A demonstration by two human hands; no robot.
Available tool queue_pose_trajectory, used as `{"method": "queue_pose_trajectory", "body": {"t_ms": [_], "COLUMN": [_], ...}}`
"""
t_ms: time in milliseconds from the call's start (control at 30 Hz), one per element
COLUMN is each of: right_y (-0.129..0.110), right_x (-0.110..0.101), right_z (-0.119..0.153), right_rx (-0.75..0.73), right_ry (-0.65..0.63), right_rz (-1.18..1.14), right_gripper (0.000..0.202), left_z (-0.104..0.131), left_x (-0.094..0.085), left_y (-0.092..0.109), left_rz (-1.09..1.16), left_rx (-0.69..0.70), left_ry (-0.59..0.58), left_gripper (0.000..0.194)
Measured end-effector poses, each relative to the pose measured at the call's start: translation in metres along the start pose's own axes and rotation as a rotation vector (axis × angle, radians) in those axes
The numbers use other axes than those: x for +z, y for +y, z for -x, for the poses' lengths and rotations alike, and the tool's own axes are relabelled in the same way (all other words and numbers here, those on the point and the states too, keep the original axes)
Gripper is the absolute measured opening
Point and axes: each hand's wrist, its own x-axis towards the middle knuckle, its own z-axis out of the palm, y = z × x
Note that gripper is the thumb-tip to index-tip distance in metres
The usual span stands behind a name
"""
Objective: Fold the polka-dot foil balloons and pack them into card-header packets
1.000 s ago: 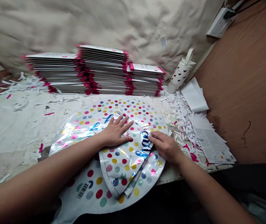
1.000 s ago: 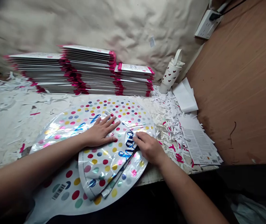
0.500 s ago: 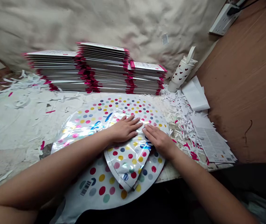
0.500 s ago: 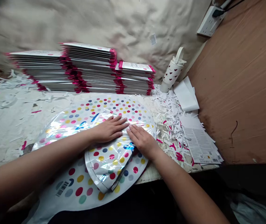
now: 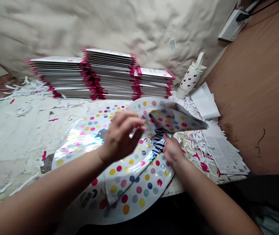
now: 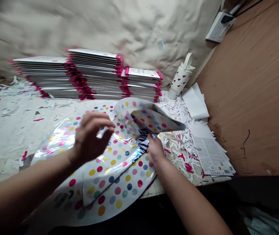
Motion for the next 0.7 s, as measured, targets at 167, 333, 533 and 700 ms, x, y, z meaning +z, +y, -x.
{"method": "queue_pose_trajectory", "body": {"t_ms": [167, 333, 533, 700], "right_y": [-0.005, -0.028, -0.034, -0.052], "right_x": [-0.001, -0.040, -0.063, -0.055], "right_z": [-0.008, -0.047, -0.081, -0.086], "right_rx": [0.139, 0.220, 0.299, 0.150], "right_ry": [0.062, 0.110, 0.105, 0.158], "right_rz": [-0.257, -0.386, -0.326, -0.224], "right_gripper": [0.013, 0.012, 0.011, 0.007], "left_z": [0.056, 0.069, 0.063, 0.070], "left_x": [0.049, 0.056, 0.056, 0.059], "left_y": [0.007, -0.004, 0.010, 0.009], "left_rz": [-0.076, -0.131, 0.004, 0.040], "left_rx": [-0.033, -0.098, -0.013, -0.011], "left_ry": [-0.791, -1.056, -1.110, -1.064], "left_gripper": [0.051, 0.061, 0.065, 0.078]}}
